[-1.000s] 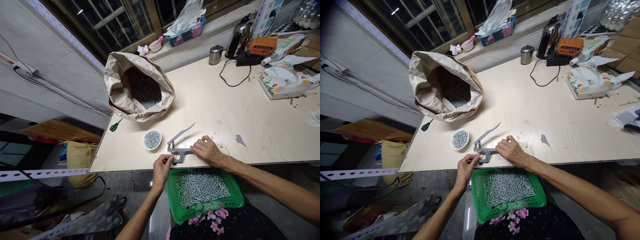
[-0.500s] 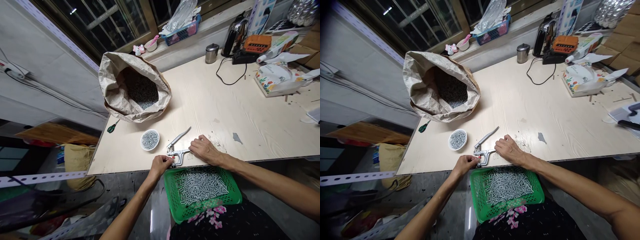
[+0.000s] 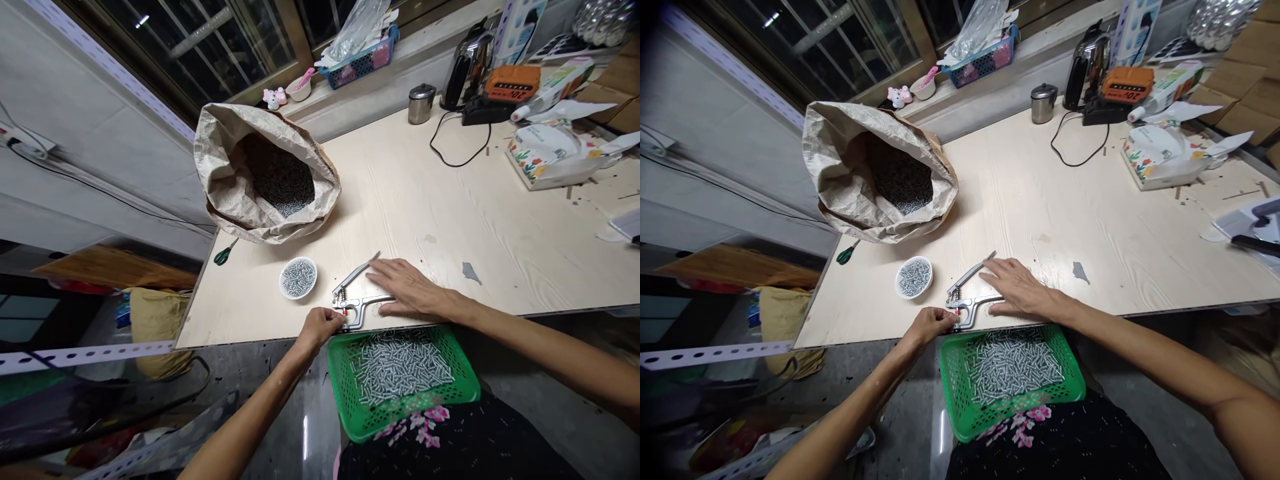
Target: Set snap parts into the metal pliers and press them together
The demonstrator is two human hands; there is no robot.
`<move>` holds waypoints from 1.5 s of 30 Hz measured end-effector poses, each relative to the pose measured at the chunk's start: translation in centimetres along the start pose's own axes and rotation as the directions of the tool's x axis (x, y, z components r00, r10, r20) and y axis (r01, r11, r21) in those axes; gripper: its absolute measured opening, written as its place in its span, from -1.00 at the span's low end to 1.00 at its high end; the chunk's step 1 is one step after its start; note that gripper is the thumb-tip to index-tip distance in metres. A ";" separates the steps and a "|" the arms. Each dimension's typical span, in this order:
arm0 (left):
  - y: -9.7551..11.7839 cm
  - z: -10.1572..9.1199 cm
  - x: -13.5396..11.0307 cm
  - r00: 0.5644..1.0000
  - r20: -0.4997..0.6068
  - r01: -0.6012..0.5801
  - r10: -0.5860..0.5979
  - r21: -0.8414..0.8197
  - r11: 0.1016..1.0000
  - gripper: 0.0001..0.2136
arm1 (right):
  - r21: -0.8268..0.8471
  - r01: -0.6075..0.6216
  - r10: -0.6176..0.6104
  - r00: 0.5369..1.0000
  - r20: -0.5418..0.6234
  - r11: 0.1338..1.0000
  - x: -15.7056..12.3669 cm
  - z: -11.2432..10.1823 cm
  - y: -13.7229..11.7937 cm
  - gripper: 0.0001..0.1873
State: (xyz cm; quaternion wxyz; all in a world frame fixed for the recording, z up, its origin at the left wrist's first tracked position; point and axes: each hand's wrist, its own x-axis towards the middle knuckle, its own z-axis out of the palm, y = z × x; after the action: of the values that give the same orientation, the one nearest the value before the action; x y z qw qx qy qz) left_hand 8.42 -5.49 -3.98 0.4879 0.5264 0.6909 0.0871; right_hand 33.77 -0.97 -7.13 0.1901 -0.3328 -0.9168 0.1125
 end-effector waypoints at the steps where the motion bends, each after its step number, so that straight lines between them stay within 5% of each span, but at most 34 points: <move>1: 0.0 0.0 -0.1 1.000 -0.007 -0.002 0.002 -0.009 1.000 -0.63 | -0.002 -0.008 0.008 1.000 0.012 1.000 0.3 -0.1 0.6 -0.19; 4: -0.1 0.2 -0.2 0.999 -0.034 -0.006 0.004 -0.032 0.999 -0.63 | -0.016 -0.015 0.016 0.996 0.087 1.000 1.5 -0.1 2.2 0.04; 7: -0.2 0.2 -0.1 0.999 -0.049 -0.002 0.000 -0.039 0.999 -0.63 | -0.024 0.012 -0.009 0.989 0.147 1.000 2.6 -0.1 2.9 0.07; 13: -0.6 0.0 -0.3 0.998 -0.068 -0.003 0.004 0.014 1.000 -0.62 | -0.022 0.031 -0.028 0.991 0.129 0.999 3.1 -1.0 2.0 -0.29; 16: -0.1 0.4 -1.0 0.984 -0.161 -0.033 0.071 0.228 0.973 -0.67 | 0.009 0.010 -0.011 0.993 0.114 1.000 2.5 -1.4 1.0 -0.53; 19: 1.5 1.4 -1.2 0.862 -0.284 -0.212 0.420 0.550 0.808 -0.79 | 0.034 -0.012 0.008 0.995 0.097 0.999 2.1 -1.5 0.2 -0.66; 22: 3.4 2.4 0.4 0.703 -0.118 -0.449 0.701 0.691 0.567 -0.59 | 0.044 -0.040 0.035 0.994 0.101 0.998 1.8 -1.5 -0.1 -0.62; 26: 4.9 2.4 3.2 0.671 0.166 -0.626 0.723 0.650 0.432 -0.50 | 0.073 -0.079 0.068 0.988 0.141 0.994 1.4 -2.1 0.1 -0.48; 32: 5.1 2.9 3.5 0.701 0.164 -0.588 0.694 0.684 0.433 -0.82 | 0.002 -0.068 0.068 0.993 0.101 0.998 1.4 -0.6 0.4 -0.93; 38: 4.7 4.0 2.7 0.718 0.024 -0.500 0.696 0.714 0.491 -0.86 | -0.028 -0.056 0.058 0.996 0.073 0.998 1.7 0.2 0.7 -0.94; 42: 3.7 3.6 0.6 0.631 -0.136 -0.497 0.763 0.685 0.533 -0.62 | 0.020 0.008 -0.009 0.997 0.071 1.000 1.2 -1.5 1.5 -0.32; 45: 2.9 4.3 -1.2 0.587 -0.167 -0.489 0.792 0.706 0.511 -0.66 | -0.001 0.006 -0.006 1.000 0.009 1.000 1.1 -1.6 1.5 -0.45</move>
State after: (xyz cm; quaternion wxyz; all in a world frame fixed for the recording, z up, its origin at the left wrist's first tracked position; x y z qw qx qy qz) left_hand 13.56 -6.92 -3.60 0.0417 0.8353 0.5202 0.1730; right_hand 34.52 1.07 -5.86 0.1859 -0.3296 -0.9188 0.1128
